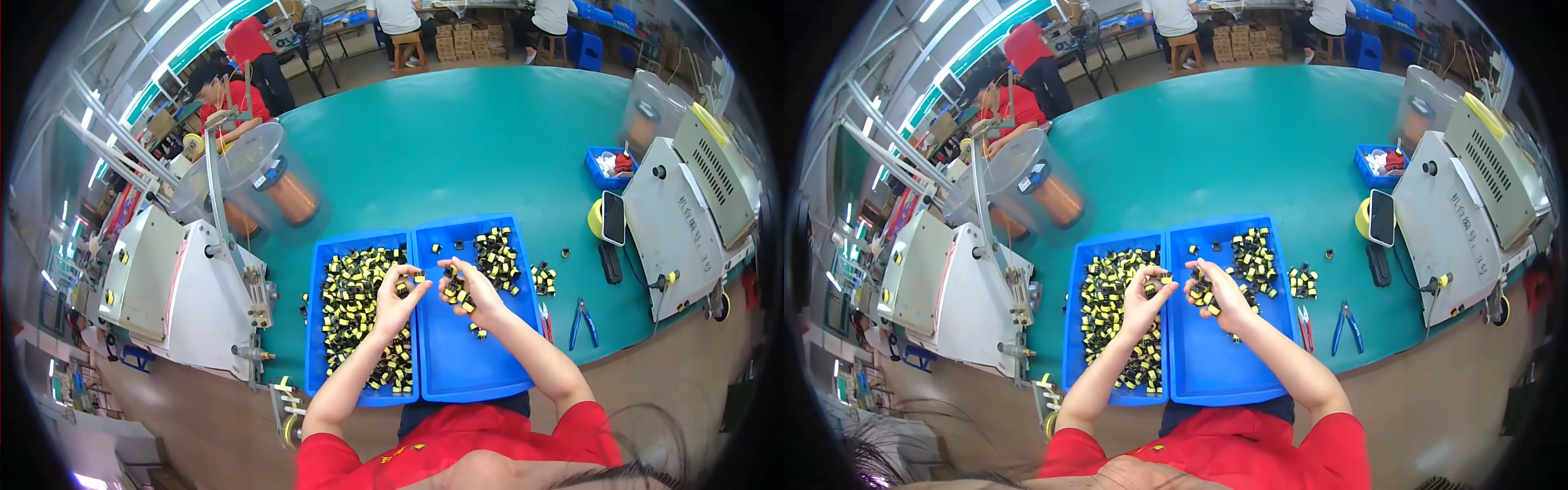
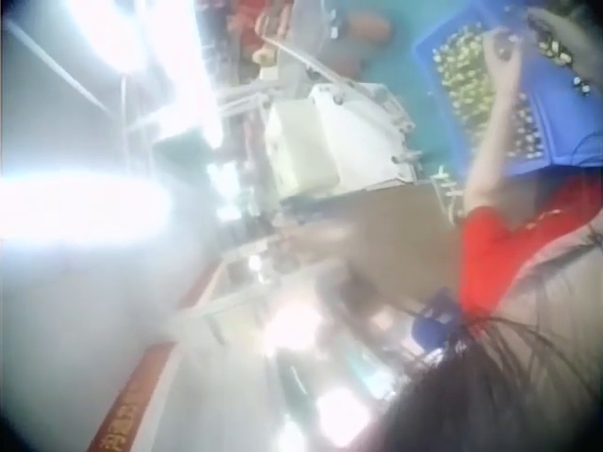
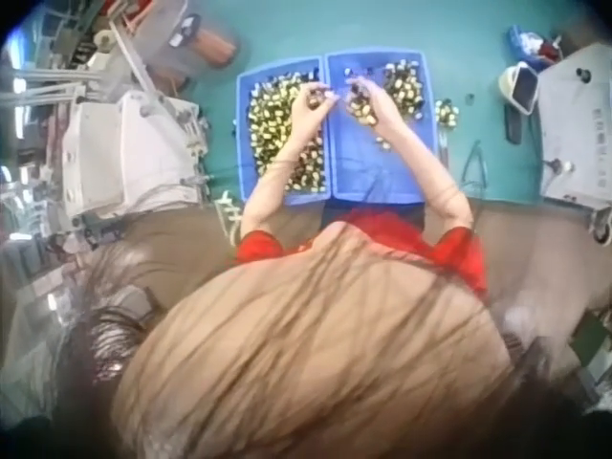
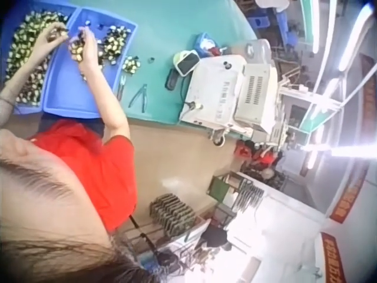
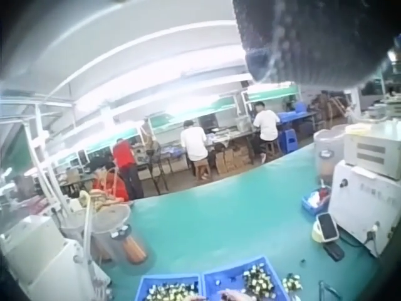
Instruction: The person assembles electronic components by hand, snapping yellow parts onto black bases at a factory workstation.
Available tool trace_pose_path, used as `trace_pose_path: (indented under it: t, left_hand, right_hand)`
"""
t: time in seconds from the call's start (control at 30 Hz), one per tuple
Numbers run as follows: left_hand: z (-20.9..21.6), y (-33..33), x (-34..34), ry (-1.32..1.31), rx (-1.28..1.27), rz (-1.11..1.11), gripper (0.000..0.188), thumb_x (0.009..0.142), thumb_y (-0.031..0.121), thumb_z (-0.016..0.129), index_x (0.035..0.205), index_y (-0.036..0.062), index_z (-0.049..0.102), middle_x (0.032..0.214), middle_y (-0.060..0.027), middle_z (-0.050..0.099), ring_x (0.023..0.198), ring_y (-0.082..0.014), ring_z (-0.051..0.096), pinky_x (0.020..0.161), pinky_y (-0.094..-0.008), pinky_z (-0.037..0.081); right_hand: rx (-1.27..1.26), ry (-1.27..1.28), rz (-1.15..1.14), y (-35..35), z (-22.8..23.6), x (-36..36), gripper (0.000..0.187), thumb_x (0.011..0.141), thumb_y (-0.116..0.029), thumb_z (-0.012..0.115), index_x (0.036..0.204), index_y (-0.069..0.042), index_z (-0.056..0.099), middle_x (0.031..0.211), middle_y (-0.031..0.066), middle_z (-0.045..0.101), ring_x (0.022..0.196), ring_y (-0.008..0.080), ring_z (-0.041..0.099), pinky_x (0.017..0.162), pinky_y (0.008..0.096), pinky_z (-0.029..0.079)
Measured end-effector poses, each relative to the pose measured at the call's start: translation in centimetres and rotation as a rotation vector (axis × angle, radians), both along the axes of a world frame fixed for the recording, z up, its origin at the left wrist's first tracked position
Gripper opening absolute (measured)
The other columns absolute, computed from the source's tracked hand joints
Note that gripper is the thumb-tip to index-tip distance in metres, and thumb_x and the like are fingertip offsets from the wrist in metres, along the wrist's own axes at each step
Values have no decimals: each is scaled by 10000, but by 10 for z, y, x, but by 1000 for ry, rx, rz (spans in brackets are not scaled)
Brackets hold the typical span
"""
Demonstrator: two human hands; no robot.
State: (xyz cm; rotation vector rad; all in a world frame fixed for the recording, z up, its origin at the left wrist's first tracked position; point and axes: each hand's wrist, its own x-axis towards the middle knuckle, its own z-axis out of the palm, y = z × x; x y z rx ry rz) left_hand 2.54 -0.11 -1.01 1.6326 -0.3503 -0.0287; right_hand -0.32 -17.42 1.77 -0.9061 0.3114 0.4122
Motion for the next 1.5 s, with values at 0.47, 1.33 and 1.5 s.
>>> trace_pose_path:
  t: [0.47, 1.33, 1.5]
  left_hand:
    - [12, 12, -12, -62, 90, -24, 281, 733, -19, 703, 974, 33, 568, 980, -24, 487, 660, -42, 485, 654, -194, 431]
    - [31, 20, -4, -257, 326, 159, 392, 703, 88, 733, 1059, 84, 569, 927, -23, 470, 724, -103, 418, 646, -245, 410]
    - [18, 7, -22, -33, 258, -158, 410, 719, 61, 725, 1095, 76, 563, 920, -6, 494, 740, -76, 456, 633, -201, 417]
  right_hand:
    - [-57, 128, 129, 2, -15, 5, 274, 898, -331, 483, 995, -78, 520, 714, 29, 556, 598, 137, 547, 328, 193, 292]
    - [-123, -23, 349, 6, -15, -5, 614, 914, -561, 271, 916, -31, 580, 720, 51, 544, 606, 112, 516, 334, 203, 298]
    - [-164, -5, 411, 12, -17, -12, 555, 909, -560, 304, 976, -74, 563, 733, 32, 546, 615, 99, 533, 326, 213, 325]
